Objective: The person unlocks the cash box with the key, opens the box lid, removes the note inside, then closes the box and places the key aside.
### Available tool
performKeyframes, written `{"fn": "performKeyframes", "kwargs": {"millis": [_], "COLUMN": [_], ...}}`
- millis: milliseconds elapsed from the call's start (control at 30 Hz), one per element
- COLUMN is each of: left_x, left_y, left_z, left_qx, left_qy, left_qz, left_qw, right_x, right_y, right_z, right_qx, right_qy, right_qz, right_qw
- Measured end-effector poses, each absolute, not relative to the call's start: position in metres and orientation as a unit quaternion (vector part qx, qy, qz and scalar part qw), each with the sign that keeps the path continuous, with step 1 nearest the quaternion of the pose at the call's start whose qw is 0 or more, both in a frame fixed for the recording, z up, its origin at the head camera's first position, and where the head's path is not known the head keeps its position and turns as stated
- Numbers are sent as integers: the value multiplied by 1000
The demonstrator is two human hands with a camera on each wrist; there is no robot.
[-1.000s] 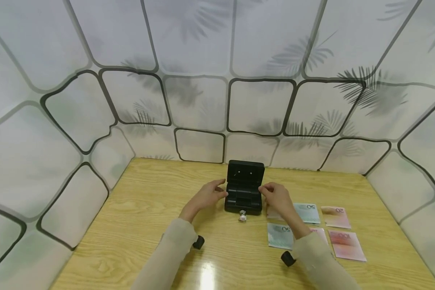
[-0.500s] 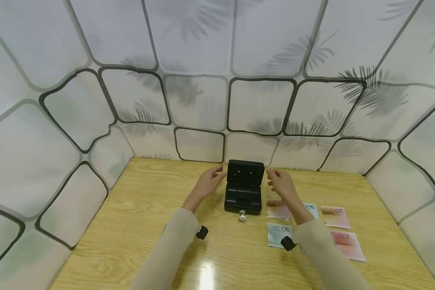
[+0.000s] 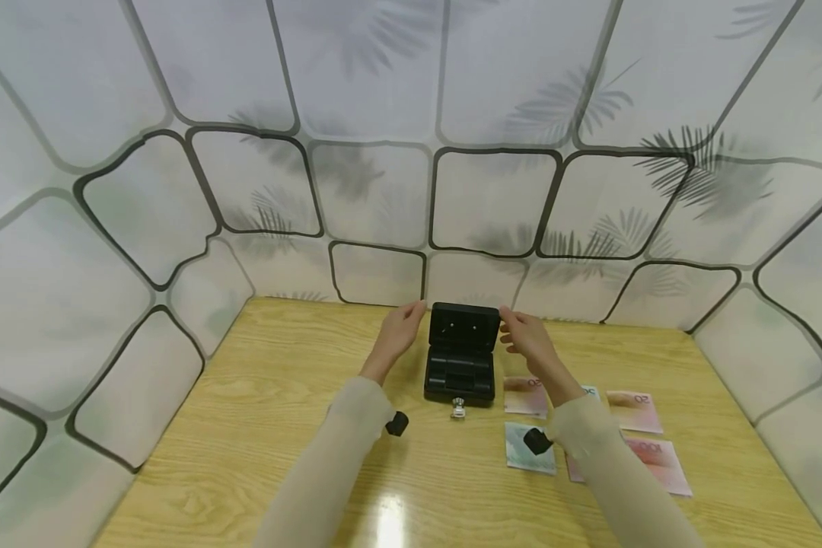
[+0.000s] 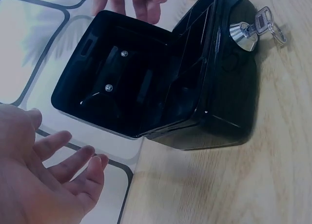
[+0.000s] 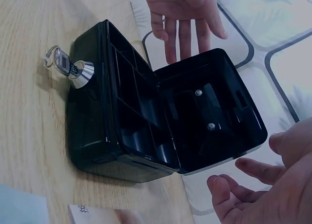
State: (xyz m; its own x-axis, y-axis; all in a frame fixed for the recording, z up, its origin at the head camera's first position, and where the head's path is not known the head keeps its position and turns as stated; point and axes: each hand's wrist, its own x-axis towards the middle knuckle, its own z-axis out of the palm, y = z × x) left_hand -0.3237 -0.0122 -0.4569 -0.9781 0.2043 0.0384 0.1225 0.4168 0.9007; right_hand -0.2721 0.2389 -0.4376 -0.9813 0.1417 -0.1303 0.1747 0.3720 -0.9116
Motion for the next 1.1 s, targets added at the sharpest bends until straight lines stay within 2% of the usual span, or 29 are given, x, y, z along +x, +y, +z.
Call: {"fn": "performKeyframes", "kwargs": {"millis": [400,600,1100], "left_x": [-325,-322,-308], "left_y": [-2,-4,-11], "left_z": [-456,-456,-452], "left_qx": [97,94,114], "left_qy": [816,798,786], "left_qz": [568,589,598], "left_qw": [52,83,109], "right_x": [-277,-275,-256], "right_y": [236,238,240], "right_z": [-439,-439,-440], "right_qx": [104,104,46], "right_qy": [810,806,812], "right_qz": [-576,-579,-581], "right_qw": [44,63,30]}}
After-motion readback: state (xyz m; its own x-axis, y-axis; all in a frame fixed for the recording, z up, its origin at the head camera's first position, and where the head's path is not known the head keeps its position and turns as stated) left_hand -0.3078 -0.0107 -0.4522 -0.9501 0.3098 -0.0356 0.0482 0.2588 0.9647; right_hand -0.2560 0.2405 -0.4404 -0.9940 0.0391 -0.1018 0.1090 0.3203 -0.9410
